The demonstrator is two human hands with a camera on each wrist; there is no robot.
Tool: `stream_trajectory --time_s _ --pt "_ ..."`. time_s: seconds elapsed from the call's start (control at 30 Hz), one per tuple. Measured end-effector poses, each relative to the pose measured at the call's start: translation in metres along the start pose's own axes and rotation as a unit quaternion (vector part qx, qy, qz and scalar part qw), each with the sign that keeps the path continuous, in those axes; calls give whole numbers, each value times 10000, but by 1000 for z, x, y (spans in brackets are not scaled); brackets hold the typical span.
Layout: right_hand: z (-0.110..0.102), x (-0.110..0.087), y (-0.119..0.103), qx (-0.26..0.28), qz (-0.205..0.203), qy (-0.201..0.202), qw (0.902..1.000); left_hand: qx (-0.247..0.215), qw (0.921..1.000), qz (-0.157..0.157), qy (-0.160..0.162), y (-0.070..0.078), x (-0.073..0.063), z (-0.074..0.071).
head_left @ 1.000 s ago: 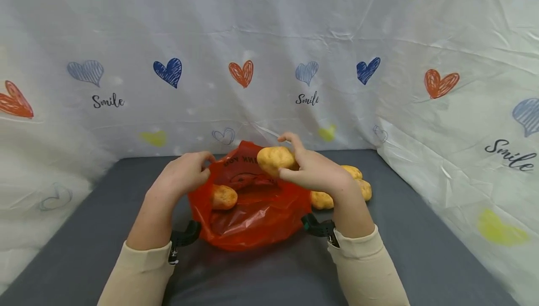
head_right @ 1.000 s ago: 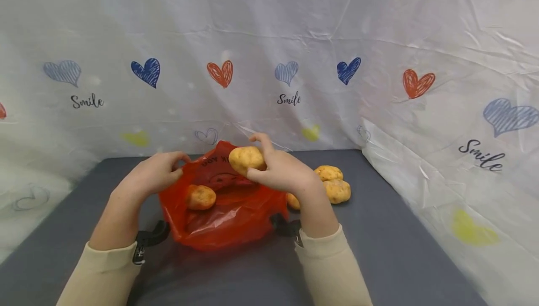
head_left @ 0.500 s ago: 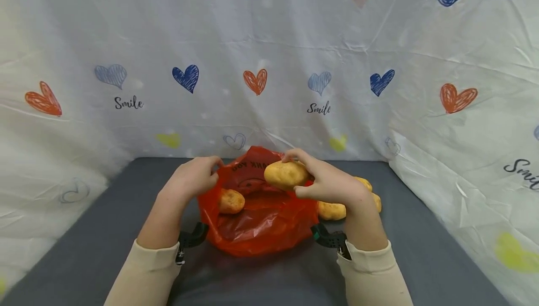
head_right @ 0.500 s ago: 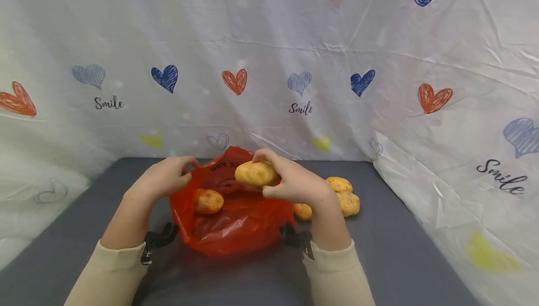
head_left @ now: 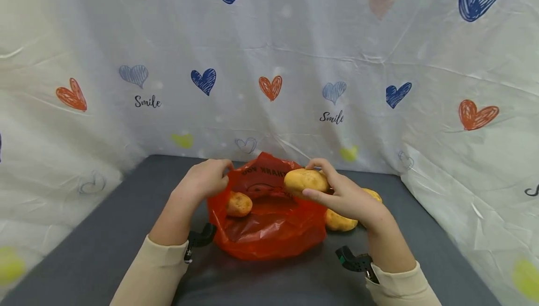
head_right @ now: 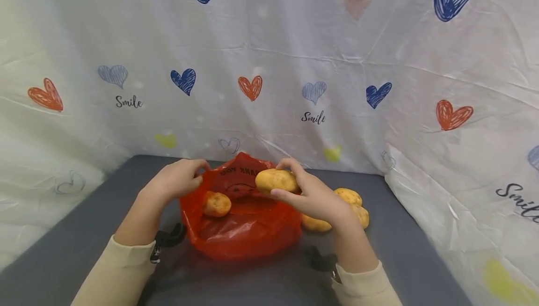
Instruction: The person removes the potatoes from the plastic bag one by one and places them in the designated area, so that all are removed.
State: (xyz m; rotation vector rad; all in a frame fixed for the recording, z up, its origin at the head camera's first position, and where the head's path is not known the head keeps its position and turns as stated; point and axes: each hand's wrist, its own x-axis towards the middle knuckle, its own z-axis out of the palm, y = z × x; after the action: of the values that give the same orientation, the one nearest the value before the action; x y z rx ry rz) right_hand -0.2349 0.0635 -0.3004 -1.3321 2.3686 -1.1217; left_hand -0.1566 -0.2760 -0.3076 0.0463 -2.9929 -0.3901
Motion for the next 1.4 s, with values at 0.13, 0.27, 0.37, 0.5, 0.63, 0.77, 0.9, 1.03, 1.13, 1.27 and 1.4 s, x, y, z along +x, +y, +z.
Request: stream_trajectory --time_s 0.13,0.27,0.37,0.5,0.63,0.77,0.9,1.03,1.13,1.27,1.4 --pt "-10 -22 8 -10 194 239 9995 33 10000 72 -45 8 6 -1" --pt "-15 -36 14 274 100 287 9992 -40 9999 26 -119 10 9 -1" --pt "-20 -41 16 557 -42 151 9983 -77 9999 -43 -117 7 6 -1" --pt "-33 -43 18 640 -254 78 9976 -149 9999 -9 -87 3 5 -3" --pt "-48 -48 20 444 -181 231 9986 -151 9999 65 -33 0 6 -4" --pt "-58 -58 24 311 70 349 9989 -144 9998 97 -106 2 8 -3" --pt "-62 -67 29 202 68 474 9987 -155 9997 128 -162 4 10 -1" --pt "-63 -68 32 -89 230 460 9986 -179 9996 128 -162 4 10 1" --pt "-61 -61 34 -306 396 234 9985 -199 9996 130 -172 0 7 1" --pt "-55 -48 37 -572 702 -156 9958 -154 9997 88 -187 -5 3 -2" --pt "-50 -43 39 -1191 1237 -363 9845 -131 9997 120 -182 -5 6 -3"
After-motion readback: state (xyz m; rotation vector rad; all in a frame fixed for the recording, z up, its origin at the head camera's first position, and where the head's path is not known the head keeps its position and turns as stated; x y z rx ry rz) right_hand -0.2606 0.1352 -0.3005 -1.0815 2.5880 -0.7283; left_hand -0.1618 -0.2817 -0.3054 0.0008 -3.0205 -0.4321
